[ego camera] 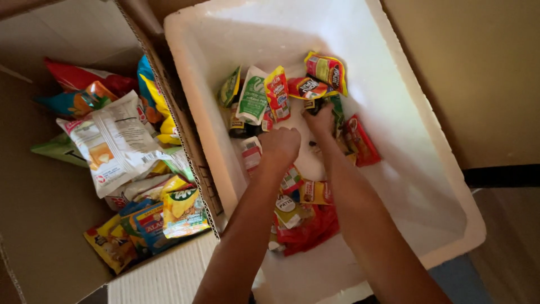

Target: Stocking canned goods, bottled sauces, and sugar packets from bins onto retail shelves.

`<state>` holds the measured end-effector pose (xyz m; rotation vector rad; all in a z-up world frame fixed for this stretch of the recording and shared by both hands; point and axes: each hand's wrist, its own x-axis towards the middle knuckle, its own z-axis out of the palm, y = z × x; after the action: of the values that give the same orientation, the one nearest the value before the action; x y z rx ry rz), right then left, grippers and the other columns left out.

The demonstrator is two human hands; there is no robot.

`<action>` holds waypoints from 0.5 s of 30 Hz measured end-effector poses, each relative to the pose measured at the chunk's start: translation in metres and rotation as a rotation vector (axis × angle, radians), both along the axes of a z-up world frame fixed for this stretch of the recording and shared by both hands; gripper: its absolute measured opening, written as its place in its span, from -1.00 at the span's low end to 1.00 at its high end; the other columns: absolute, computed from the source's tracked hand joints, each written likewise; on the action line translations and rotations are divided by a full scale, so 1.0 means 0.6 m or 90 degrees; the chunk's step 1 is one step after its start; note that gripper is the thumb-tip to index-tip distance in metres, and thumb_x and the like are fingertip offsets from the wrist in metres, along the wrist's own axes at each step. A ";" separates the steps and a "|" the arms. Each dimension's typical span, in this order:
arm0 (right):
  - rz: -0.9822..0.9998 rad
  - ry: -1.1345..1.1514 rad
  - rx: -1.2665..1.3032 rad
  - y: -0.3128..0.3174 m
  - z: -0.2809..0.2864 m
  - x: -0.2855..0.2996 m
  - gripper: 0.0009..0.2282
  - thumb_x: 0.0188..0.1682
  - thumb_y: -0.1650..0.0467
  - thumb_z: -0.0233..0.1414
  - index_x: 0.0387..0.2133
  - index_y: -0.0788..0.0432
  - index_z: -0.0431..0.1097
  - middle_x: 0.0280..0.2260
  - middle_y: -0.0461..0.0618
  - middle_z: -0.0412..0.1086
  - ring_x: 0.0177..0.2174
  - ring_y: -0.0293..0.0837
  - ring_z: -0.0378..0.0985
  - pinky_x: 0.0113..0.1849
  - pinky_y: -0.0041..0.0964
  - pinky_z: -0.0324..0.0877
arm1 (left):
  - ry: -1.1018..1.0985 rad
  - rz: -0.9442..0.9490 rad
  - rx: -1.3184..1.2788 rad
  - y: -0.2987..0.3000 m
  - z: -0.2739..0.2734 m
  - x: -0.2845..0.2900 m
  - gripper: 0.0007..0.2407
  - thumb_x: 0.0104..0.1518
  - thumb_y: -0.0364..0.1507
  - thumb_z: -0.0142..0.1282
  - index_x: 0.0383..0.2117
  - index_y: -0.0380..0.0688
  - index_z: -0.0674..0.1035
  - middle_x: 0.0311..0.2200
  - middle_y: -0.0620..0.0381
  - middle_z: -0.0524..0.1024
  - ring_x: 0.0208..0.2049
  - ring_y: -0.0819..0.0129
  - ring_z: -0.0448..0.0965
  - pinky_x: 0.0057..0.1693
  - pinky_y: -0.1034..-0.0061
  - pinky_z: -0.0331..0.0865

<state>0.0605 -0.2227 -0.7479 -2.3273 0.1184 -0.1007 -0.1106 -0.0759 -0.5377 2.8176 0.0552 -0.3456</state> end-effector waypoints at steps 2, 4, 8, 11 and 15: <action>-0.018 0.007 -0.030 0.016 0.011 -0.003 -0.16 -0.33 0.09 0.41 0.08 0.35 0.13 -0.15 0.37 0.50 -0.12 0.30 0.55 -0.08 0.07 0.46 | -0.005 0.000 -0.001 -0.001 0.002 -0.003 -0.81 0.08 -0.48 0.09 -0.21 -0.15 0.66 -0.19 -0.10 0.63 -0.13 -0.12 0.64 -0.14 -0.20 0.46; -0.061 0.062 -0.079 0.036 0.037 -0.008 -0.19 -0.21 0.05 0.34 0.15 0.32 0.14 -0.13 0.43 0.47 -0.12 0.39 0.52 -0.09 0.17 0.42 | -0.004 -0.002 -0.012 0.002 0.009 -0.003 -0.82 0.10 -0.49 0.08 -0.21 -0.14 0.66 -0.16 -0.11 0.63 -0.11 -0.11 0.65 -0.12 -0.21 0.47; -0.066 0.058 -0.048 0.036 0.055 -0.003 -0.30 -0.25 0.07 0.31 0.05 0.25 0.29 -0.12 0.40 0.47 -0.11 0.36 0.51 -0.09 0.20 0.41 | -0.038 0.031 -0.021 0.006 0.001 0.016 -0.82 0.01 -0.54 0.11 -0.26 -0.15 0.67 -0.16 -0.15 0.60 -0.13 -0.13 0.63 -0.16 -0.22 0.48; -0.053 0.141 0.085 0.009 0.113 -0.034 -0.38 -0.33 0.11 0.31 -0.07 0.28 0.40 -0.13 0.28 0.51 -0.10 0.23 0.57 -0.09 0.18 0.46 | -0.031 0.073 -0.108 0.004 -0.013 0.029 -0.83 0.03 -0.52 0.13 -0.26 -0.23 0.64 -0.23 -0.22 0.60 -0.17 -0.17 0.63 -0.15 -0.11 0.53; -0.087 0.374 0.376 -0.043 0.203 -0.069 -0.46 -0.17 0.12 0.21 -0.03 0.25 0.43 -0.11 0.15 0.49 -0.12 0.11 0.53 -0.13 0.17 0.46 | -0.130 0.087 -0.217 0.004 -0.116 0.089 -0.83 0.13 -0.45 0.09 -0.31 -0.33 0.64 -0.26 -0.30 0.61 -0.19 -0.19 0.65 -0.03 0.02 0.54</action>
<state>0.0194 -0.2483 -0.6263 -1.6935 0.5256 0.4915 -0.0569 -0.0738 -0.6075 2.4795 0.1302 -0.0290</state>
